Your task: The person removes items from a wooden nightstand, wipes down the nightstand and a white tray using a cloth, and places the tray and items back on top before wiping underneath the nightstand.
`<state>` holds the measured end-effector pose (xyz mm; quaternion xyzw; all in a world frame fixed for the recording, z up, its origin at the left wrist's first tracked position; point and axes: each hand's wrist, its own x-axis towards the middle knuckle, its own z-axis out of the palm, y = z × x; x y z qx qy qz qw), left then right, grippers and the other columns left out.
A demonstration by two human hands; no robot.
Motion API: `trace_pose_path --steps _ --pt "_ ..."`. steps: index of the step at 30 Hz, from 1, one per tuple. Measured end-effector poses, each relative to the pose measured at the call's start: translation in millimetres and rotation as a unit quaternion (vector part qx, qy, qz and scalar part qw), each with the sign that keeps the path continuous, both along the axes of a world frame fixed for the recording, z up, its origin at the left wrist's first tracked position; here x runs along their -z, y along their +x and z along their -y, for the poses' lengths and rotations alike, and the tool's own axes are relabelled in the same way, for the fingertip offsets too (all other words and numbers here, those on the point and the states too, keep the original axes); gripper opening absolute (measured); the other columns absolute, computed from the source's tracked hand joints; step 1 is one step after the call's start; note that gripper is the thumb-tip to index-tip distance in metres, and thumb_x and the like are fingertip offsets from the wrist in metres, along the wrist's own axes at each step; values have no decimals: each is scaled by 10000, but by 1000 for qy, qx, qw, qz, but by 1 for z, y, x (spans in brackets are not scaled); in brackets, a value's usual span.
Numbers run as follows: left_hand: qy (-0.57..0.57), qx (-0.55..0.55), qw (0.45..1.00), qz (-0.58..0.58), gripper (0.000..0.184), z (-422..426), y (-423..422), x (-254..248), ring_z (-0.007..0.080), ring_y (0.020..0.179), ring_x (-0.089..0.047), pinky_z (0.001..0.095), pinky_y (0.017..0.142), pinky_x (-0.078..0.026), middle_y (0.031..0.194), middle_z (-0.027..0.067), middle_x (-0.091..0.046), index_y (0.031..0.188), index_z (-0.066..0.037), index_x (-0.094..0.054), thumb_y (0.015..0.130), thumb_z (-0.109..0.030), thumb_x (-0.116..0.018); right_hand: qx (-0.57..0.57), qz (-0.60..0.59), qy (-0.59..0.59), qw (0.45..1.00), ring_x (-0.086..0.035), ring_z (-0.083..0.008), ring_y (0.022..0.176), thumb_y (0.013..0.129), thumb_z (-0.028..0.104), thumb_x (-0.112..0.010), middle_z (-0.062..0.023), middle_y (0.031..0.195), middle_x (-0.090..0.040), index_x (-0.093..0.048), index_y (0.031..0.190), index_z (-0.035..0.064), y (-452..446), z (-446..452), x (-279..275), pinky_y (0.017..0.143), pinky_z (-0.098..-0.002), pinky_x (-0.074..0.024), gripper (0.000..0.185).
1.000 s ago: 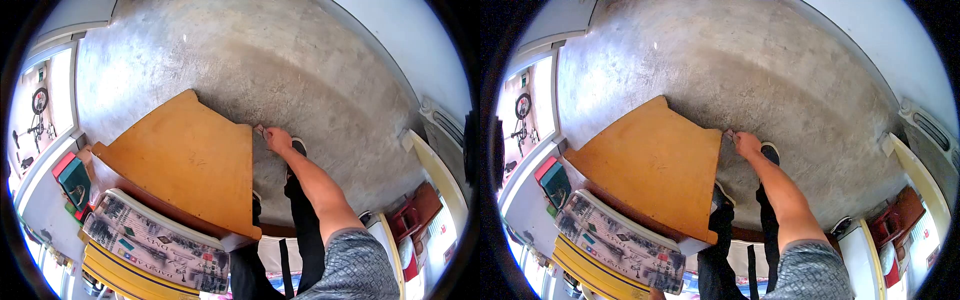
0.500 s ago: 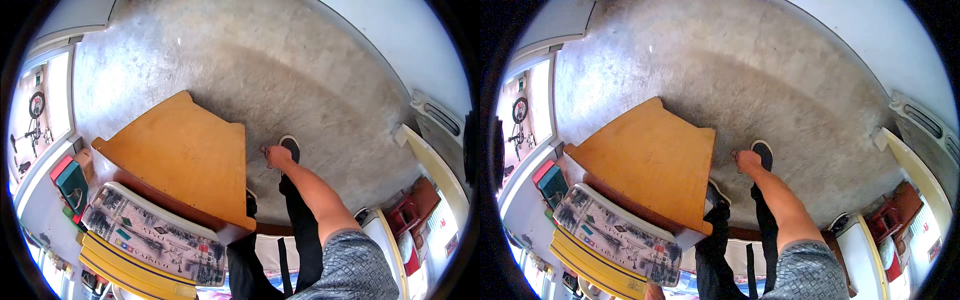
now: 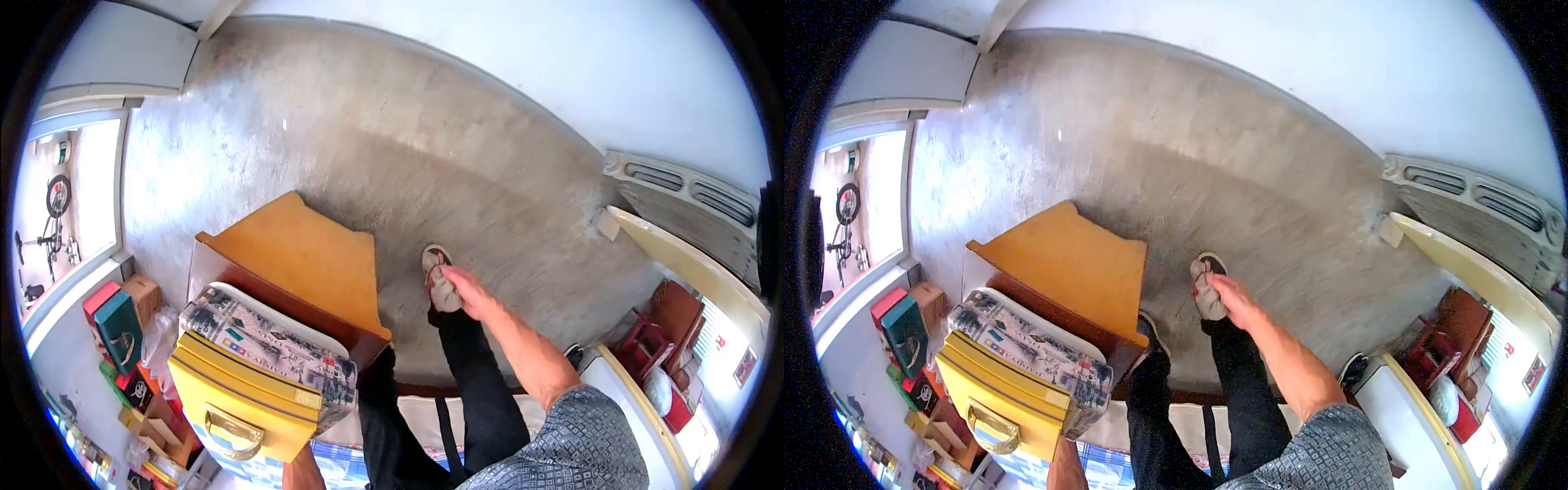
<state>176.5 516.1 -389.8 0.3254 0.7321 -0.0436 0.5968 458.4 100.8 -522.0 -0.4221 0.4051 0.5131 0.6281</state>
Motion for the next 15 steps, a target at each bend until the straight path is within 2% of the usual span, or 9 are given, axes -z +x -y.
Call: trace_pose_path --steps 2,3,4,6,8,12,14,15 --pt "4 3 1000 6 421 -3 -1 0 197 899 -649 410 870 -564 1025 23 -672 1187 -117 -637 976 -480 -671 47 -7 55 997 -587 -229 1270 1006 213 -650 -110 1402 -601 -472 1507 60 -2 8 -28 1075 -394 -474 553" --pt "7 4 1000 9 421 -4 -2 0 196 899 -649 410 870 -564 1024 22 -672 1186 -117 -637 975 -480 -671 61 12 39 997 -574 -244 1299 955 68 -674 -121 1395 -599 -395 1549 60 -6 10 -49 1110 -404 -461 655" --pt "7 8 1000 12 421 -6 -3 0 196 898 -648 410 870 -564 1024 22 -672 1185 -117 -637 975 -481 -671 64 23 36 997 -574 -244 1299 955 68 -674 -121 1395 -599 -395 1549 60 -7 12 -67 1110 -404 -461 655" --pt "11 18 1000 18 422 -11 -5 -4 196 896 -648 410 869 -564 1022 22 -671 1184 -118 -638 974 -482 -672 49 76 23 996 -570 -250 1310 923 -22 -661 -129 1405 -587 -377 1552 41 -15 17 -103 1129 -415 -452 693" --pt "15 30 999 23 422 -16 -7 -10 195 895 -647 410 868 -564 1020 21 -671 1182 -118 -638 974 -483 -672 83 75 -8 994 -570 -257 1311 934 -23 -636 -126 1407 -582 -401 1531 20 -32 31 -131 1124 -427 -462 643" --pt "31 65 997 28 422 -30 -18 -34 195 892 -646 410 867 -564 1017 21 -670 1179 -120 -638 973 -486 -673 237 77 -28 968 -631 -260 1227 959 22 -635 -123 1322 -636 -465 1482 12 -89 96 -203 1065 -440 -517 550" --pt "35 94 995 21 422 -38 -22 -50 194 891 -646 411 866 -563 1015 20 -670 1177 -120 -639 972 -487 -674 270 88 -81 955 -655 -250 1179 953 49 -667 -127 1293 -654 -489 1469 18 -145 142 -237 1013 -436 -548 547" --pt "33 112 993 22 422 -41 -26 -59 194 890 -646 411 866 -563 1015 20 -669 1176 -121 -639 972 -488 -674 223 91 -138 961 -653 -245 1177 939 52 -689 -130 1296 -652 -498 1463 21 -182 172 -251 989 -433 -558 559"
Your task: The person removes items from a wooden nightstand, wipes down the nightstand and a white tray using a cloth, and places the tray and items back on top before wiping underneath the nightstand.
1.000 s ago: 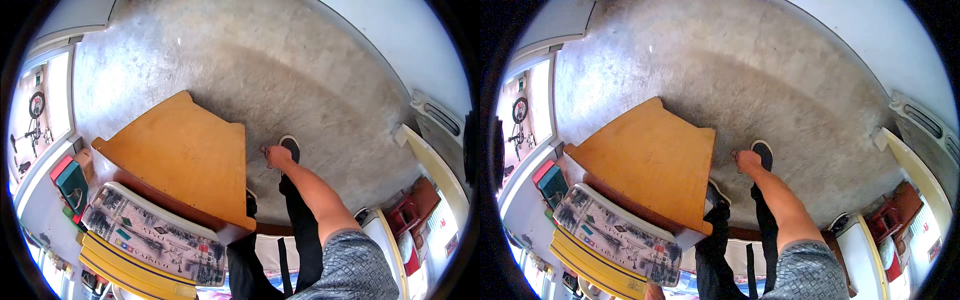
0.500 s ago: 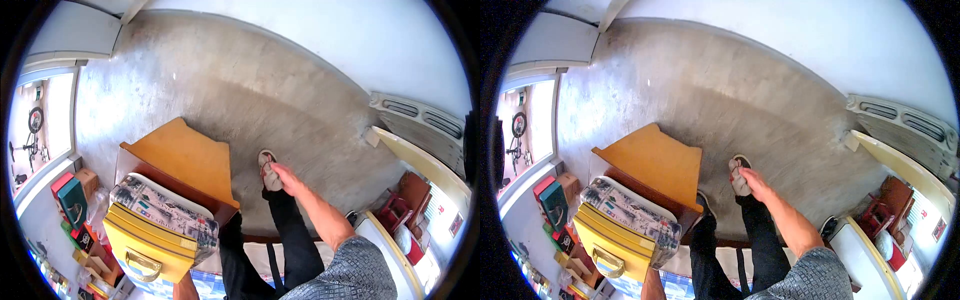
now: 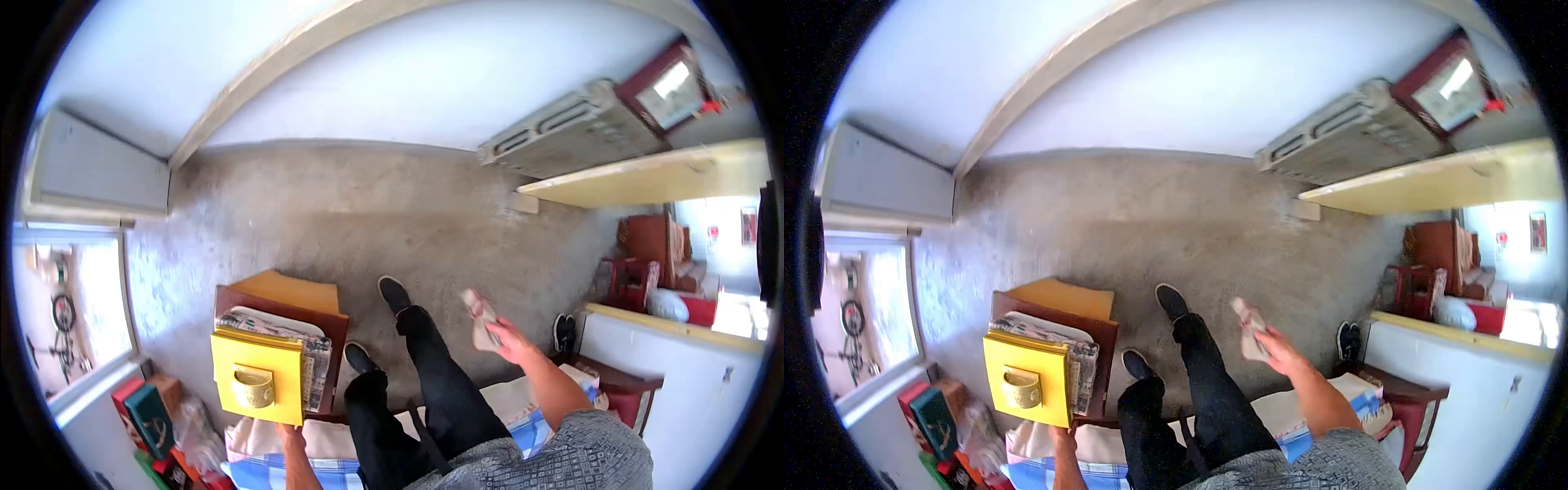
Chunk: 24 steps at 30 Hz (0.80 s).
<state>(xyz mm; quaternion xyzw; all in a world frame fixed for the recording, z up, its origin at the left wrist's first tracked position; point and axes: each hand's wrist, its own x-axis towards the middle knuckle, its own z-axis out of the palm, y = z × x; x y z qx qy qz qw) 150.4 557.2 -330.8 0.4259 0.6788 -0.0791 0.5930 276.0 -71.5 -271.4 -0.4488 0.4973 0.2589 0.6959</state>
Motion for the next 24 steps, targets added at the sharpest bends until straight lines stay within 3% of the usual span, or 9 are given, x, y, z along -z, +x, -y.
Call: trace_pose_path --steps 5,7,11,13,15,17,20,22,24 --pt "-26 134 991 9 413 -7 -38 -43 212 879 -604 452 837 -551 952 30 -606 1038 -144 -609 942 -537 -692 83 -18 -202 976 -676 -300 1114 844 -12 -762 -144 1286 -651 -523 1433 30 -144 74 -114 884 -447 -594 636" --pt "-49 184 981 -26 432 -2 -42 -63 235 889 -616 464 824 -563 949 37 -596 1045 -117 -608 953 -533 -682 -17 -59 -339 939 -701 -316 1031 814 5 -773 -169 1210 -672 -547 1393 8 -213 86 -130 787 -451 -612 622" --pt "-68 264 962 -34 549 1 -57 -74 287 998 -656 472 805 -600 1080 92 -636 1239 -87 -567 915 -490 -750 140 -103 -342 924 -708 -301 909 801 55 -786 -158 1056 -697 -639 1239 -7 -315 107 -152 702 -451 -607 466" --pt "-69 337 938 -39 521 27 -36 -113 274 949 -669 442 778 -615 1091 115 -644 1230 -57 -573 929 -445 -749 24 -328 -239 914 -678 -252 738 824 135 -789 -135 904 -690 -694 1027 1 -346 108 -162 622 -402 -580 261" --pt "-54 344 936 -47 353 54 -11 -129 245 897 -671 411 702 -598 975 69 -641 1086 -72 -620 960 -387 -718 159 -247 -292 910 -633 -207 644 845 232 -793 -103 796 -664 -695 870 35 -360 104 -179 531 -358 -528 221" --pt "-72 433 897 -50 351 58 7 -123 234 778 -675 385 657 -596 893 64 -665 1072 -59 -638 952 -377 -727 83 -146 -243 956 -613 -199 596 865 252 -777 -90 759 -645 -702 888 64 -405 116 -154 454 -336 -465 204" --pt "-56 420 905 -42 306 112 48 -134 179 644 -625 325 570 -544 780 42 -643 970 -75 -648 946 -369 -727 94 -255 -230 935 -628 -204 621 858 235 -769 -72 749 -637 -708 872 67 -410 138 -131 505 -347 -497 179" --pt "-31 453 890 -39 273 157 81 -146 138 593 -583 276 513 -495 752 25 -625 919 -93 -641 950 -353 -715 -197 -73 -485 849 -649 -215 676 835 218 -776 -68 762 -657 -721 880 40 -440 150 -86 592 -365 -523 191" --pt "-26 505 863 21 257 208 112 -149 122 609 -577 265 539 -496 776 25 -634 959 -81 -656 962 -333 -707 -113 -82 -447 884 -655 -193 776 827 211 -769 -71 853 -694 -735 957 18 -411 165 -96 685 -355 -525 235"
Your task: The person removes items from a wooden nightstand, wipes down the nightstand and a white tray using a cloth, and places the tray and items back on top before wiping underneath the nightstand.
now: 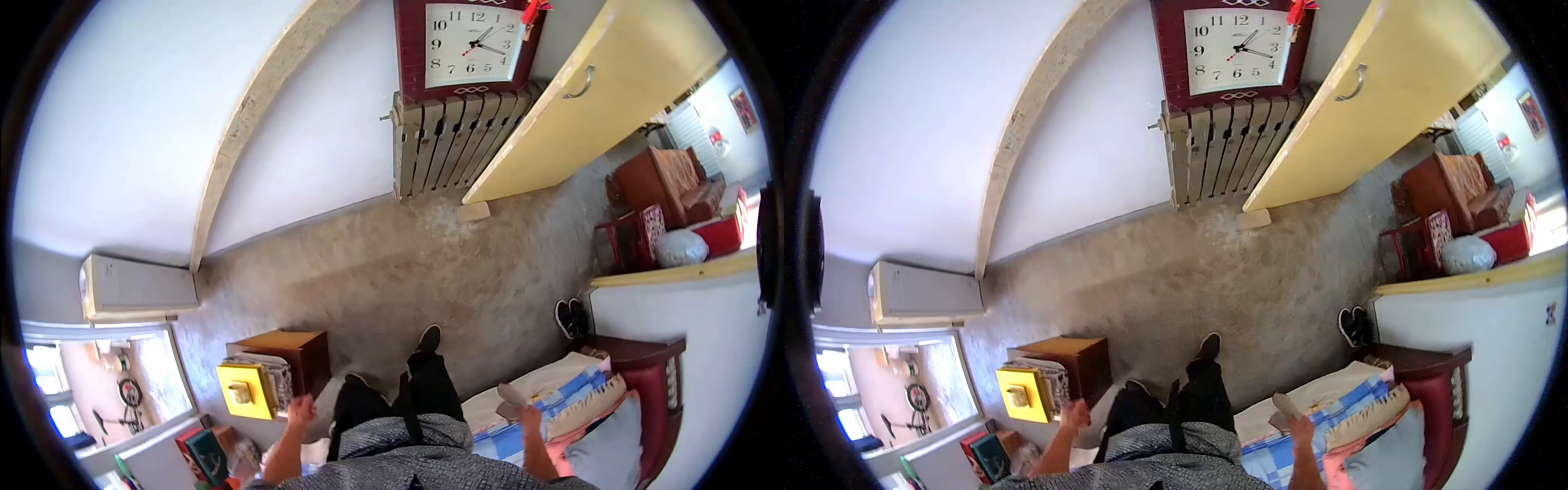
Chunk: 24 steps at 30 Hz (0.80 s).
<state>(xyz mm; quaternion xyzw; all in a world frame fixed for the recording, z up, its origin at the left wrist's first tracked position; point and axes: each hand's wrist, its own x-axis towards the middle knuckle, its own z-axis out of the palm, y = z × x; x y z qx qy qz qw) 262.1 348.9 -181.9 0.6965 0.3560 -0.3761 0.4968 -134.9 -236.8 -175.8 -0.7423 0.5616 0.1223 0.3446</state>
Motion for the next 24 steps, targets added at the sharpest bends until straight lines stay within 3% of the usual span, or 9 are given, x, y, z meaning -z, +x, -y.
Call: trace_pose_path --steps 2,6,9,13,15,17,19,20,24 --pt "-14 25 998 55 264 61 34 -16 109 665 -589 261 598 -512 814 29 -649 1043 -51 -681 969 -304 -705 110 40 66 991 -655 -173 870 828 209 -760 -76 959 -723 -743 1056 0 57 5 -28 758 -346 -527 309" --pt "-81 140 973 166 320 196 97 -53 143 870 -666 289 793 -555 934 51 -703 1195 -13 -676 975 -243 -718 87 202 106 970 -672 -194 1017 856 165 -738 -132 1116 -727 -664 1255 -52 189 10 -66 898 -341 -541 461" --pt "-146 234 937 214 429 277 125 -65 188 1078 -673 337 932 -542 1134 96 -708 1303 -48 -638 949 -256 -764 29 217 157 963 -658 -171 1017 879 156 -750 -124 1129 -718 -659 1259 -45 265 8 -79 898 -335 -530 440" --pt "-264 372 851 261 571 353 154 -80 215 1359 -505 384 1060 -501 1475 130 -501 1463 -84 -521 957 -195 -760 7 222 181 958 -616 -129 907 884 142 -750 -47 988 -683 -674 1123 -26 364 -25 -129 801 -305 -506 301" --pt "-345 366 848 167 614 380 162 -79 233 1376 -492 403 1101 -473 1491 139 -481 1485 -97 -498 946 -204 -773 29 255 247 934 -596 -106 879 911 132 -744 -14 949 -661 -666 1082 -1 409 -36 -150 775 -287 -488 230" --pt "-397 328 841 163 587 389 167 -87 231 1326 -525 384 1097 -460 1433 128 -538 1494 -105 -499 979 -257 -737 17 241 268 933 -603 -107 945 937 139 -736 -29 1024 -670 -650 1171 6 428 -45 -153 824 -288 -497 282" --pt "-447 295 841 73 545 391 186 -93 229 1185 -582 345 1007 -480 1289 144 -633 1463 -107 -529 998 -337 -698 -16 279 279 919 -609 -125 1018 952 165 -732 -46 1117 -665 -617 1247 -3 457 -58 -157 891 -299 -505 358" --pt "-448 281 847 51 523 388 194 -96 209 1183 -583 326 1023 -468 1267 135 -647 1459 -80 -528 1029 -350 -650 -15 287 303 909 -608 -143 1081 968 177 -721 -64 1201 -649 -576 1331 -11 465 -60 -153 942 -314 -505 434" --pt "-411 305 857 53 532 370 215 -79 167 1175 -583 325 991 -486 1285 88 -638 1488 -58 -503 1054 -345 -617 -42 254 306 916 -613 -145 1081 972 140 -713 -70 1213 -647 -560 1366 -19 491 -65 -144 948 -321 -510 451"
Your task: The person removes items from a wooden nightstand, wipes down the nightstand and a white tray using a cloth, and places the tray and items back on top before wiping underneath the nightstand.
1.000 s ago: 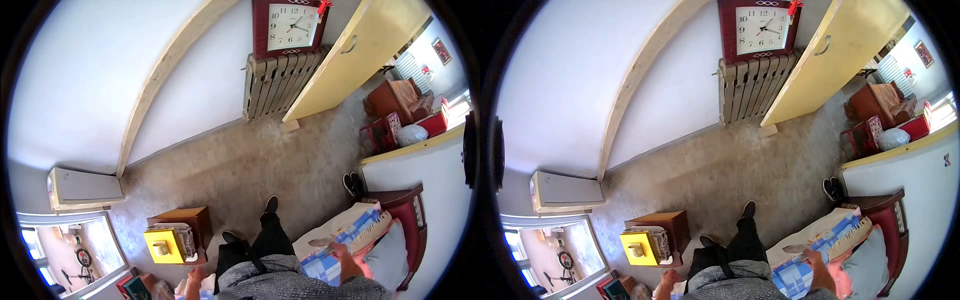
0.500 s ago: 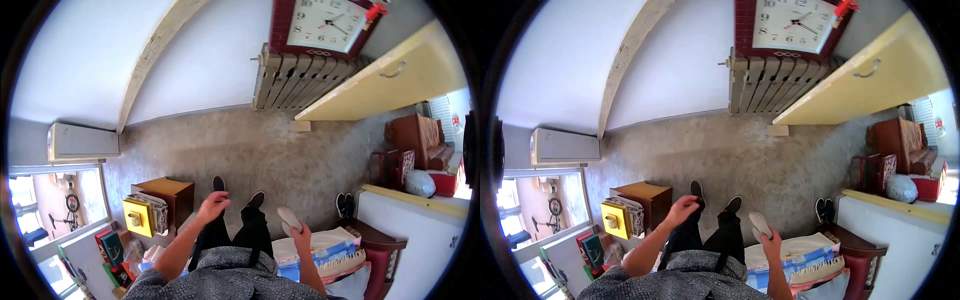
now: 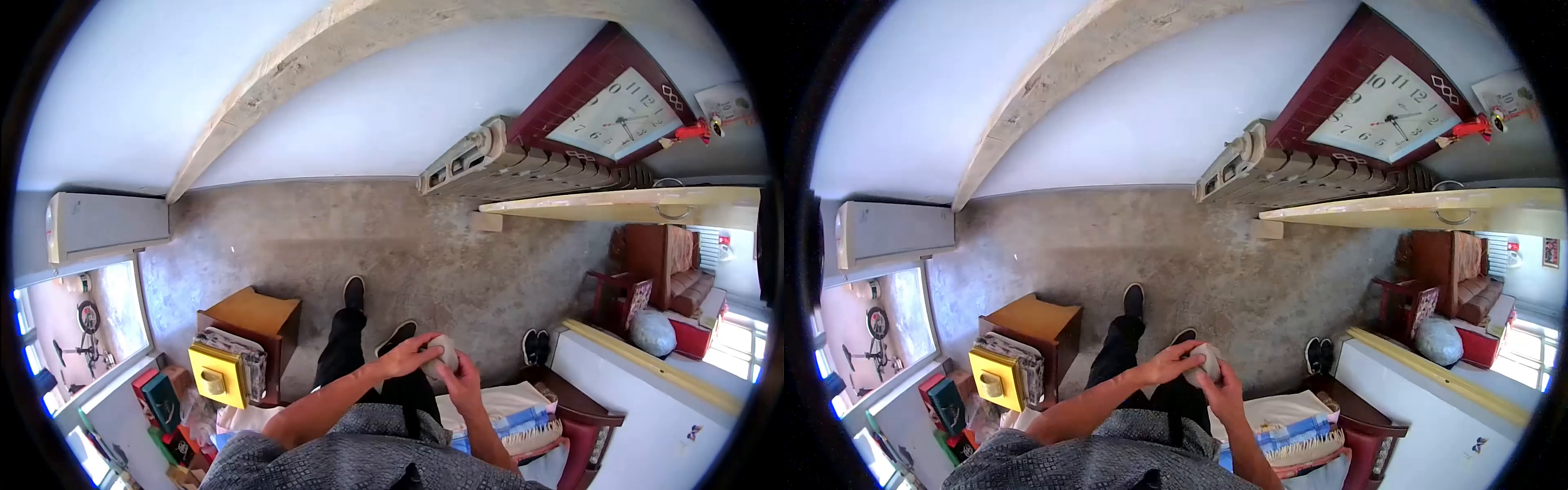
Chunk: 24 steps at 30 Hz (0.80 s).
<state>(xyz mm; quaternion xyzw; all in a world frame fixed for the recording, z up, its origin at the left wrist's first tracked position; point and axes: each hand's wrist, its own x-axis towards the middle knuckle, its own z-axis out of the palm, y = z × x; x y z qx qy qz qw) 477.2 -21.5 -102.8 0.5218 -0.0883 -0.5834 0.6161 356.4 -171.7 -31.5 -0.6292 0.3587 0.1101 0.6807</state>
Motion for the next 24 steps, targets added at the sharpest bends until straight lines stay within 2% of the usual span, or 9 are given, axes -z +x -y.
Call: trace_pose_path --steps 3,6,8,10,14,18,21,23,24 --pt "43 18 999 -14 512 -13 17 8 151 1119 -608 324 964 -499 1241 78 -659 1466 -34 -519 1057 -328 -612 -3 -5 -46 999 -617 -150 1097 973 94 -707 -83 1227 -647 -546 1389 -27 13 -10 2 959 -315 -511 462" --pt "58 -48 997 20 471 -19 31 20 132 1037 -616 303 912 -501 1156 68 -691 1430 -7 -545 1067 -303 -593 44 -17 6 999 -641 -160 1102 961 101 -729 -121 1248 -663 -556 1378 -29 13 -10 7 964 -320 -527 470" --pt "82 -64 995 11 453 -18 50 12 142 1022 -627 316 906 -508 1127 78 -694 1386 -8 -571 1056 -318 -598 38 -28 -52 998 -653 -167 1112 965 90 -720 -123 1266 -667 -561 1381 -11 16 -9 0 967 -319 -531 456" --pt "90 -119 989 10 427 -13 55 23 146 1005 -621 320 902 -502 1076 77 -692 1321 -12 -610 1048 -341 -600 45 -48 -52 996 -656 -173 1118 967 88 -716 -120 1271 -670 -567 1375 -6 11 -3 0 970 -317 -530 445" --pt "73 -121 990 26 445 -5 84 30 140 984 -602 309 887 -492 1070 53 -682 1350 -20 -601 1050 -350 -596 79 -58 -35 995 -656 -173 1132 970 90 -710 -112 1268 -679 -585 1350 -5 -9 10 8 972 -311 -526 411" --pt "82 -206 975 -5 445 12 120 14 86 921 -550 265 770 -461 1104 -5 -637 1406 -50 -551 1046 -304 -608 103 -78 -49 990 -652 -164 1126 971 92 -708 -105 1261 -684 -590 1344 -7 -28 14 9 967 -306 -524 403" --pt "102 -233 967 1 440 21 141 12 100 922 -566 268 823 -480 1060 10 -655 1406 -34 -558 1025 -234 -648 134 -78 -38 987 -654 -152 1100 971 95 -712 -92 1243 -693 -612 1313 -11 -45 14 14 943 -297 -530 372" --pt "88 -238 967 12 430 25 150 10 100 939 -570 269 834 -477 1071 11 -656 1405 -37 -559 1023 -212 -649 126 -77 -57 987 -690 -172 1045 979 151 -716 -80 1232 -684 -610 1310 15 -52 14 13 859 -322 -586 373" --pt "71 -251 965 19 424 28 154 10 101 958 -573 272 841 -476 1091 15 -658 1402 -35 -561 1024 -207 -647 131 -74 -56 987 -690 -172 1045 979 151 -716 -80 1232 -684 -610 1310 15 -54 14 11 859 -322 -586 373"
